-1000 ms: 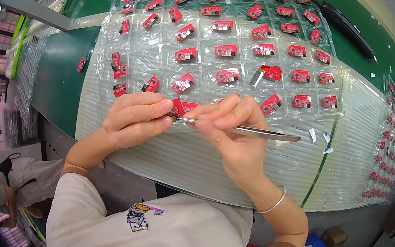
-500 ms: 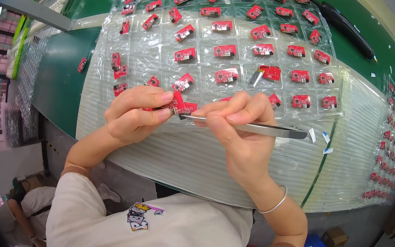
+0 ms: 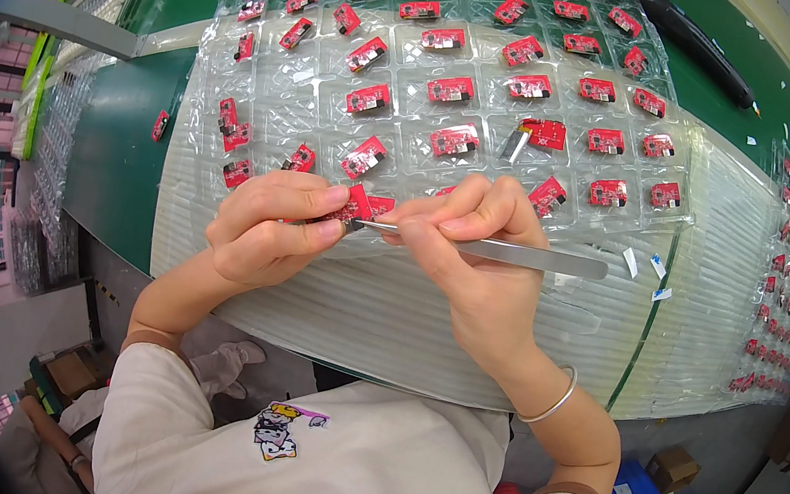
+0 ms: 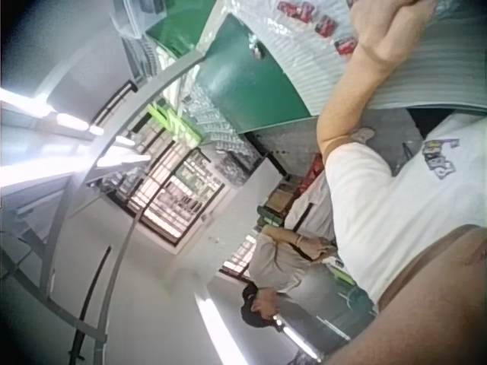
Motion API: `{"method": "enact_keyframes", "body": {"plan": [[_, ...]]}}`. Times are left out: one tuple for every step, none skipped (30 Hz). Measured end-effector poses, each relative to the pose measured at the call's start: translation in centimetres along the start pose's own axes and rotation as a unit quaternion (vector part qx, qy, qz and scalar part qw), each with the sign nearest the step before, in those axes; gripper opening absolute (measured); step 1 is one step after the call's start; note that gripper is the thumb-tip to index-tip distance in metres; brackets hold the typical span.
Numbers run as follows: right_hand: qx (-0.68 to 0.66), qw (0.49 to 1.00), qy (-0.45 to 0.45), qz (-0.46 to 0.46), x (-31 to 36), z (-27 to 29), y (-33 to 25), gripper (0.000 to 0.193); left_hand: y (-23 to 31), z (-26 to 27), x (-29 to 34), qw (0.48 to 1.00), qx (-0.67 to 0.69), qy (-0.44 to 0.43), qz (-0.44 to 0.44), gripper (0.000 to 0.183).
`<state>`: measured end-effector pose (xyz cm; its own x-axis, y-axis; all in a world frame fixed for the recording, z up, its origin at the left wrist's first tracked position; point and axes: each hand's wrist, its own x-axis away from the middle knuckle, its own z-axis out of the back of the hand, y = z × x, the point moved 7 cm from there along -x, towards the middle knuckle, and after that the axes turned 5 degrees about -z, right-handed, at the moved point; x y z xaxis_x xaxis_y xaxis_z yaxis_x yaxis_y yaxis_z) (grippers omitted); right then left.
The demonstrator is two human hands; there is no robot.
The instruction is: The person uses tweezers to pick up small black components and place them onto red circuit boards arranged on a green workbench. The person handles the components one at a time, carefully positioning them on the boards. Another person is visible in the background working at a separate station.
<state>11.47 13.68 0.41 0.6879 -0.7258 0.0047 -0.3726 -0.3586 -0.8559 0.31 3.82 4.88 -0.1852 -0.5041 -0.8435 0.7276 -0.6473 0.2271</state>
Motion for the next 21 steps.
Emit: {"method": "enact_keyframes", "body": {"plan": [[0.001,1.000,0.001,0.000,0.00,0.06,0.01,0.025,-0.02,-0.03,0.03,1.000,0.000,0.002,-0.003,0.021],[0.001,1.000,-0.001,0.001,-0.03,-0.01,0.02,0.025,0.01,0.04,0.01,1.000,-0.001,0.000,0.000,0.020],[0.000,1.000,-0.004,0.001,-0.05,-0.09,0.03,0.025,0.06,0.13,-0.03,1.000,-0.001,-0.002,0.003,0.020],[0.000,1.000,-0.006,0.002,-0.06,-0.17,0.02,0.025,0.09,0.20,-0.06,1.000,-0.002,-0.004,0.006,0.020],[-0.001,1.000,-0.008,0.003,-0.07,-0.23,0.02,0.025,0.11,0.24,-0.05,1.000,-0.003,-0.003,0.004,0.020],[-0.003,1.000,-0.009,0.003,-0.06,-0.29,0.01,0.025,0.13,0.28,-0.04,1.000,-0.003,-0.001,0.002,0.020],[-0.004,1.000,-0.011,0.004,-0.04,-0.36,-0.01,0.025,0.17,0.34,-0.04,1.000,-0.004,0.000,0.001,0.021],[-0.003,1.000,-0.010,0.004,-0.04,-0.33,0.05,0.025,0.12,0.30,-0.01,1.000,-0.002,0.000,0.002,0.021],[-0.001,1.000,-0.009,0.005,-0.02,-0.31,0.10,0.025,0.08,0.28,0.00,1.000,0.000,-0.001,0.003,0.021],[0.000,1.000,-0.008,0.005,0.00,-0.28,0.15,0.025,0.04,0.25,0.02,1.000,0.001,-0.002,0.005,0.021],[0.000,1.000,-0.009,0.007,0.01,-0.29,0.12,0.025,0.06,0.27,-0.03,1.000,0.002,-0.003,0.006,0.020],[-0.001,1.000,-0.009,0.009,0.03,-0.28,0.11,0.025,0.08,0.27,-0.08,1.000,0.003,-0.004,0.007,0.020],[-0.001,1.000,-0.010,0.010,0.04,-0.26,0.06,0.025,0.09,0.25,-0.15,1.000,0.004,-0.005,0.008,0.020],[0.001,1.000,-0.009,0.009,0.03,-0.23,0.09,0.025,0.09,0.25,-0.16,1.000,0.003,-0.004,0.009,0.020],[0.003,1.000,-0.009,0.008,0.01,-0.17,0.09,0.025,0.07,0.23,-0.19,1.000,0.002,-0.003,0.011,0.020],[0.005,1.000,-0.008,0.007,-0.02,-0.08,0.07,0.025,0.05,0.16,-0.23,1.000,0.002,-0.003,0.012,0.020],[0.006,1.000,-0.008,0.007,-0.04,0.05,0.07,0.025,-0.02,0.05,-0.27,1.000,0.003,-0.001,0.015,0.019],[0.007,1.000,-0.007,0.007,-0.09,0.22,0.04,0.025,-0.09,-0.12,-0.33,1.000,0.004,0.001,0.017,0.019],[0.009,1.000,-0.007,0.007,-0.15,0.40,-0.01,0.024,-0.18,-0.33,-0.41,1.000,0.005,0.003,0.020,0.019],[0.007,1.000,-0.010,0.007,-0.18,0.39,0.03,0.024,-0.26,-0.34,-0.39,1.000,0.007,0.008,0.024,0.019],[0.006,1.000,-0.013,0.007,-0.23,0.36,0.04,0.024,-0.35,-0.38,-0.33,0.999,0.009,0.014,0.029,0.019]]}}
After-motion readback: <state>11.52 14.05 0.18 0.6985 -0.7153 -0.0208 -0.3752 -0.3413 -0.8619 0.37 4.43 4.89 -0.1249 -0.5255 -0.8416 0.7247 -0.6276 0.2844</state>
